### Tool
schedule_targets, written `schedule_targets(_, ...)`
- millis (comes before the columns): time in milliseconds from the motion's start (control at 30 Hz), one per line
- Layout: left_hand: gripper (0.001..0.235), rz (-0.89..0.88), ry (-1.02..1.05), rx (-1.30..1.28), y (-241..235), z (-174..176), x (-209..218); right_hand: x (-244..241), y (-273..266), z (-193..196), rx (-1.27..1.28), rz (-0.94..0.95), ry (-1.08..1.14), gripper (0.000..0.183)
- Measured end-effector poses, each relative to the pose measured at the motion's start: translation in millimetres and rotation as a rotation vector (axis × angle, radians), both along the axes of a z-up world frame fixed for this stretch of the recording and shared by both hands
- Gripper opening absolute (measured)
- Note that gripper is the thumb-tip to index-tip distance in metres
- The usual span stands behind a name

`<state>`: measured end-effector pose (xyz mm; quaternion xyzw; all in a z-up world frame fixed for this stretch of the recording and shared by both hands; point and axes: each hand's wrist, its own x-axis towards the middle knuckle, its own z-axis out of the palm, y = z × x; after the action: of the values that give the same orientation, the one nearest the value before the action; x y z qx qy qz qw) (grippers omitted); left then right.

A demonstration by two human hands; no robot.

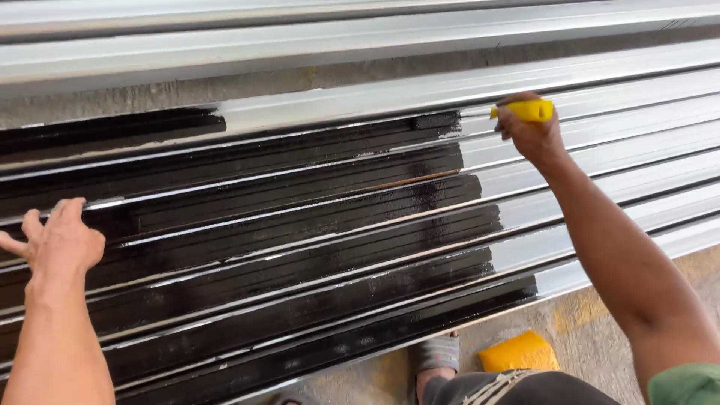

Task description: Painting corrugated metal sheets using a small paint roller and black paint

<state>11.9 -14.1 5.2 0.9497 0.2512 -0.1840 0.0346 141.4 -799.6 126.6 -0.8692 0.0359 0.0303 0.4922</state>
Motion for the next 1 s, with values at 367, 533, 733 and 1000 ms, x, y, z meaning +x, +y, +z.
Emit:
schedule_targets(367,0.078,0.044,0.024,-0.029,-2,2,3,-1,2,-3,-0.209,-0.045,0.036,0.015)
schedule_targets(533,0.074,0.071,0.059,-0.024,-15,17,10,-35,-20,-49,0.141,-0.1,-0.165,0.016)
schedule_targets(733,0.074,0.08,0.042,-0.044,-36,46,7,10,-4,36,-0.071,-0.089,0.131,0.009)
schedule_targets(1000,0.072,0.102,0.042,-0.043,-39,51,16,24,-29,7,-0.007,-0.093,0.016,0.008)
